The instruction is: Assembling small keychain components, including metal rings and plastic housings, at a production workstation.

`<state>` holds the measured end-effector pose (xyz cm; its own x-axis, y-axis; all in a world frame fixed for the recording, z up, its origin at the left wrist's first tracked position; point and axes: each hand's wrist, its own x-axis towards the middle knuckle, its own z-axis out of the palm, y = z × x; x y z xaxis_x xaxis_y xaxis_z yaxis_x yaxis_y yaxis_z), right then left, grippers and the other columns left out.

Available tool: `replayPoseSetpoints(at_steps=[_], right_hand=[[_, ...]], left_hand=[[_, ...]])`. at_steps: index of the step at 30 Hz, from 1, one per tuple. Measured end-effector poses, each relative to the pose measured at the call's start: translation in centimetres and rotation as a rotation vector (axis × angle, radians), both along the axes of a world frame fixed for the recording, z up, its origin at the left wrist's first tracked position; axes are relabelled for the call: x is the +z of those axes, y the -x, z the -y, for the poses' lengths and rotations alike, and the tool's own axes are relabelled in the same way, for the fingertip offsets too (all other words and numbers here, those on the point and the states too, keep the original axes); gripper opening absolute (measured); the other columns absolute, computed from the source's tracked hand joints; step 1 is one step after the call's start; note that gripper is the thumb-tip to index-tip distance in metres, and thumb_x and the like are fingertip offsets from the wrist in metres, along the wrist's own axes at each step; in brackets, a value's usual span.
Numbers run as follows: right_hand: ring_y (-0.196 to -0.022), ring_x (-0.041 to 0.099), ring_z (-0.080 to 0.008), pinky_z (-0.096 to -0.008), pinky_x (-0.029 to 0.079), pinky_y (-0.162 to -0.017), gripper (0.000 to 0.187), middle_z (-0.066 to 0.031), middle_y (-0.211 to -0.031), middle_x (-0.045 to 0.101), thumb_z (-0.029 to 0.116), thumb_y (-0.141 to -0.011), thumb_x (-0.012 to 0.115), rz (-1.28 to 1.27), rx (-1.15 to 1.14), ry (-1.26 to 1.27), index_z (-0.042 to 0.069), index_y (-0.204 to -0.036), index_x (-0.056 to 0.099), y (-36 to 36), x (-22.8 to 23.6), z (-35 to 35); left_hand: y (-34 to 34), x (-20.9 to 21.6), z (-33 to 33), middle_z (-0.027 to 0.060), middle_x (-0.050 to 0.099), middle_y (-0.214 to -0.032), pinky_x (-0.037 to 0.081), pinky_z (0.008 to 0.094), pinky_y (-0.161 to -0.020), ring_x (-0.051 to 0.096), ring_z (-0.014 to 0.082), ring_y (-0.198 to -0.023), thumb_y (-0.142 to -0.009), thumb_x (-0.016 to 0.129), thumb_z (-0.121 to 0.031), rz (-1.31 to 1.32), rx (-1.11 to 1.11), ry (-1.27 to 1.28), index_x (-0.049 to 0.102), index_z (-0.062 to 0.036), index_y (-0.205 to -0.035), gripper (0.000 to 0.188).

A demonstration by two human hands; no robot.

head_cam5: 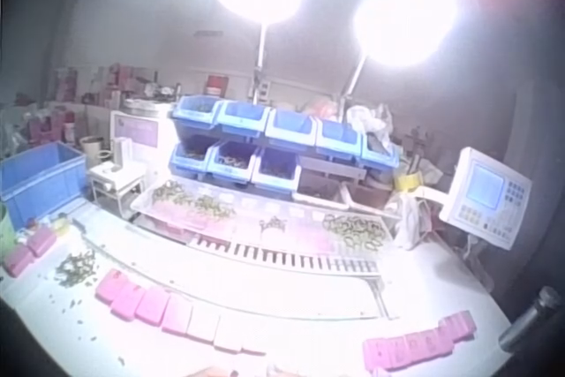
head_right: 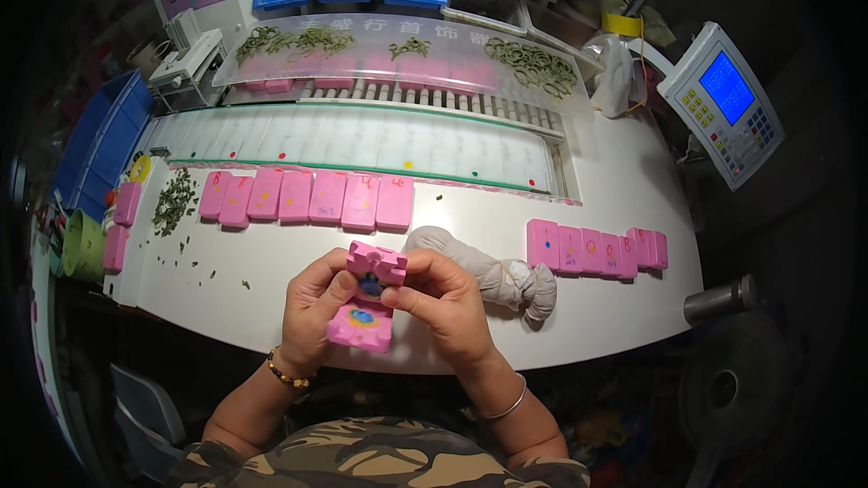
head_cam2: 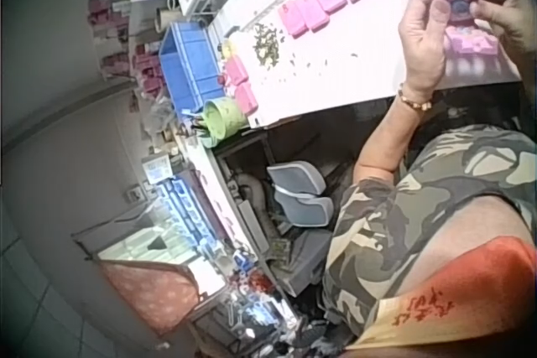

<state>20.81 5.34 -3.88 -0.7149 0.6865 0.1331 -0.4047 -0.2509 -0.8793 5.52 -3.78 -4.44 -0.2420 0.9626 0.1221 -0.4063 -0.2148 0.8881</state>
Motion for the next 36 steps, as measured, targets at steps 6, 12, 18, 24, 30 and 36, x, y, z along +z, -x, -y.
replayPoseSetpoints(at_steps=[6, 12, 18, 24, 30, 36], right_hand=[[-0.094, 0.062, -0.0119, -0.0277, 0.051, -0.086, 0.024, -0.0040, -0.103, 0.063, -0.007, -0.085, 0.065, 0.107, -0.101, -0.005, 0.001, -0.108, 0.062, 0.6, 1.3, 0.2], [-0.095, 0.062, -0.0118, -0.0271, 0.052, -0.083, 0.027, -0.0033, -0.099, 0.062, -0.004, -0.085, 0.066, 0.023, -0.002, -0.075, 0.000, -0.111, 0.061, -0.1, 0.8, -0.2], [-0.082, 0.052, -0.0028, -0.0192, 0.041, -0.070, 0.026, -0.0004, -0.101, 0.060, 0.014, -0.098, 0.056, 0.153, -0.050, 0.274, 0.003, -0.122, 0.058, 0.7, 0.4, 0.2], [-0.090, 0.055, -0.0076, -0.0232, 0.045, -0.076, 0.032, -0.0010, -0.105, 0.059, 0.015, -0.099, 0.056, 0.217, -0.153, -0.193, 0.001, -0.128, 0.055, 1.3, 2.1, 0.6], [-0.083, 0.060, -0.0193, -0.0287, 0.047, -0.069, 0.024, -0.0119, -0.096, 0.062, 0.011, -0.092, 0.061, 0.350, -0.404, -0.735, -0.001, -0.113, 0.064, 1.1, 2.0, 0.4], [-0.075, 0.061, -0.0288, -0.0346, 0.049, -0.066, 0.020, -0.0133, -0.089, 0.065, 0.003, -0.084, 0.066, 0.355, -0.590, -1.179, 0.001, -0.105, 0.066, 1.3, 2.0, 0.8]], left_hand=[[-0.3, 0.3, -0.2, 0.0067, 0.063, -0.105, 0.050, 0.0268, -0.088, 0.062, 0.0132, -0.097, -0.096, 0.058, -0.006, -0.239, 0.179, -0.045, 0.061, 0.0038, -0.115, 0.022], [1.1, -0.3, 0.4, 0.0087, 0.067, -0.106, 0.054, 0.0277, -0.082, 0.063, 0.0135, -0.098, -0.096, 0.058, -0.006, -0.070, -0.033, -0.013, 0.061, 0.0041, -0.118, 0.025], [0.4, 0.0, 0.0, 0.0110, 0.067, -0.107, 0.055, 0.0278, -0.083, 0.064, 0.0137, -0.096, -0.100, 0.053, -0.014, 0.179, 0.011, 0.173, 0.059, 0.0062, -0.122, 0.031], [-0.3, 0.8, 0.2, 0.0111, 0.065, -0.110, 0.054, 0.0278, -0.082, 0.063, 0.0133, -0.096, -0.104, 0.044, -0.026, -0.083, 0.125, 0.160, 0.052, 0.0056, -0.130, 0.042], [-0.9, 0.9, 0.5, 0.0105, 0.065, -0.105, 0.051, 0.0268, -0.080, 0.063, 0.0139, -0.092, -0.103, 0.047, -0.023, -0.356, 0.185, 0.051, 0.051, 0.0036, -0.124, 0.034], [-0.9, -0.2, 0.6, 0.0080, 0.064, -0.101, 0.052, 0.0266, -0.078, 0.062, 0.0119, -0.087, -0.102, 0.050, -0.021, -0.428, 0.266, -0.011, 0.052, 0.0023, -0.116, 0.027]])
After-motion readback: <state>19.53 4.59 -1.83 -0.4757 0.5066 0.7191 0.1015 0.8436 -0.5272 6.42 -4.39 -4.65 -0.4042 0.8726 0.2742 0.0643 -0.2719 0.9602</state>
